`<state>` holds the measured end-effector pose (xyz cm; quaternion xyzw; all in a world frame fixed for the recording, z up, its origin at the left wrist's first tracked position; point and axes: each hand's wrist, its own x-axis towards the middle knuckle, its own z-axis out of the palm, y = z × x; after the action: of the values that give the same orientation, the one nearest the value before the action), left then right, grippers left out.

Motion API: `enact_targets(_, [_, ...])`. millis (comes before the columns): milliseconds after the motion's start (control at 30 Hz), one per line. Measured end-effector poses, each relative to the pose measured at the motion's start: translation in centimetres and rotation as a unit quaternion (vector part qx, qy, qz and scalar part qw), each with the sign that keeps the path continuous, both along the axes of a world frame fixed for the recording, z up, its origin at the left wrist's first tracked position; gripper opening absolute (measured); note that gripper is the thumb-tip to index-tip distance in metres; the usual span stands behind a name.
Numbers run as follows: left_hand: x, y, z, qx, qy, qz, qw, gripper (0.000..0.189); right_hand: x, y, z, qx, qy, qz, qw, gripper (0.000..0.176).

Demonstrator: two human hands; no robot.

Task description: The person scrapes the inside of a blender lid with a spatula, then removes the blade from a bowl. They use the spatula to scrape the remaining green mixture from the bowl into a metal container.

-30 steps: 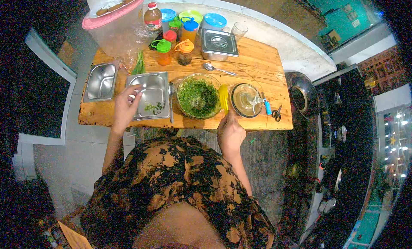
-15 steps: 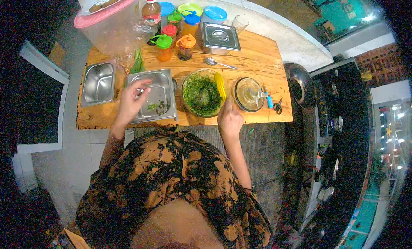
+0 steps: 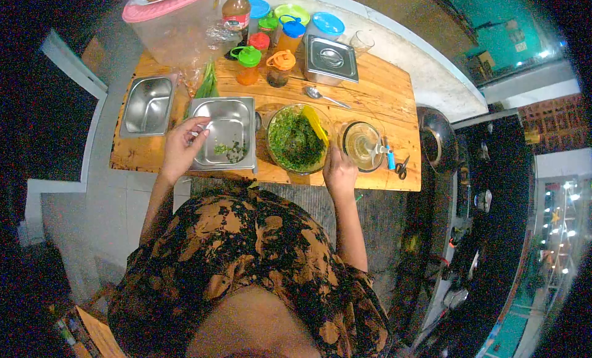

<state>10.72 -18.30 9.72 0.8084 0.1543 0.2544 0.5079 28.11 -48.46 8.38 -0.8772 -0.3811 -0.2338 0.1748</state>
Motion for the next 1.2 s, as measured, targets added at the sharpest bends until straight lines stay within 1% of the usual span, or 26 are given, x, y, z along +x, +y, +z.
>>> enact_targets(133, [-0.9,-0.6,-0.3,-0.005,0.007,0.021,1.0,0.026,1.1,-0.5,-0.3,-0.013,0.013,0.025,1.0,0.022])
enact_targets(200, [-1.2,-1.0,-0.5,-0.008,0.011,0.032,0.999,0.026,2.0,-0.7,-0.5,-0.03,0.018,0.05,0.998,0.028])
enact_targets(300, [-1.6,-1.5,-0.8,-0.006,0.002,0.036,0.999,0.026,2.7,-0.7,0.3,-0.03,0.039,0.084,0.995,0.033])
enact_targets(400, [-2.3,-2.4,-0.4,0.003,0.007,0.053,0.999,0.026,4.3,-0.8,0.0,-0.01,0.057,0.125,0.99,0.033])
enact_targets(500, [-2.9,-3.2,0.0,-0.003,0.036,0.072,0.997,0.025,5.3,-0.6,0.6,-0.006,0.06,0.16,0.985,0.033])
enact_targets(567, [-3.0,-3.9,0.3,0.026,0.003,0.071,0.997,0.026,5.9,-0.4,1.0,-0.005,0.057,0.174,0.983,0.032])
enact_targets(600, [-3.1,-4.2,0.1,0.027,0.004,0.073,0.997,0.026,6.2,-0.3,1.2,-0.004,0.054,0.185,0.981,0.032])
enact_targets(633, [-3.2,-4.5,-0.1,0.016,0.002,0.083,0.996,0.026,6.5,-0.1,1.5,-0.003,0.055,0.188,0.981,0.032])
enact_targets(700, [-3.5,-5.0,-0.6,0.007,0.001,0.095,0.995,0.026,7.0,0.2,2.0,0.005,0.085,0.237,0.968,0.032])
enact_targets(733, [-3.6,-5.2,-0.8,-0.003,0.018,0.102,0.995,0.025,7.3,0.3,2.3,0.006,0.087,0.239,0.967,0.032])
enact_targets(800, [-3.9,-5.7,-0.8,-0.011,0.036,0.111,0.993,0.025,7.9,0.6,2.6,-0.035,0.111,0.268,0.956,0.034])
enact_targets(900, [-4.4,-6.5,-0.8,-0.016,0.04,0.136,0.99,0.025,9.0,1.0,2.7,-0.053,0.147,0.28,0.947,0.032])
enact_targets(933, [-4.6,-6.7,-1.0,-0.005,0.046,0.14,0.989,0.026,9.2,1.1,2.7,-0.051,0.146,0.281,0.947,0.032])
enact_targets(1000, [-5.0,-7.2,-0.8,0.009,0.056,0.144,0.988,0.026,9.7,1.4,2.6,-0.018,0.126,0.342,0.931,0.022])
enact_targets(1133, [-5.4,-8.1,-0.7,0.037,0.062,0.153,0.985,0.026,10.7,1.7,2.6,-0.002,0.155,0.373,0.915,0.021])
enact_targets(1200, [-5.5,-8.6,-0.5,0.058,0.065,0.151,0.985,0.027,11.0,1.7,2.8,-0.029,0.169,0.408,0.897,0.021])
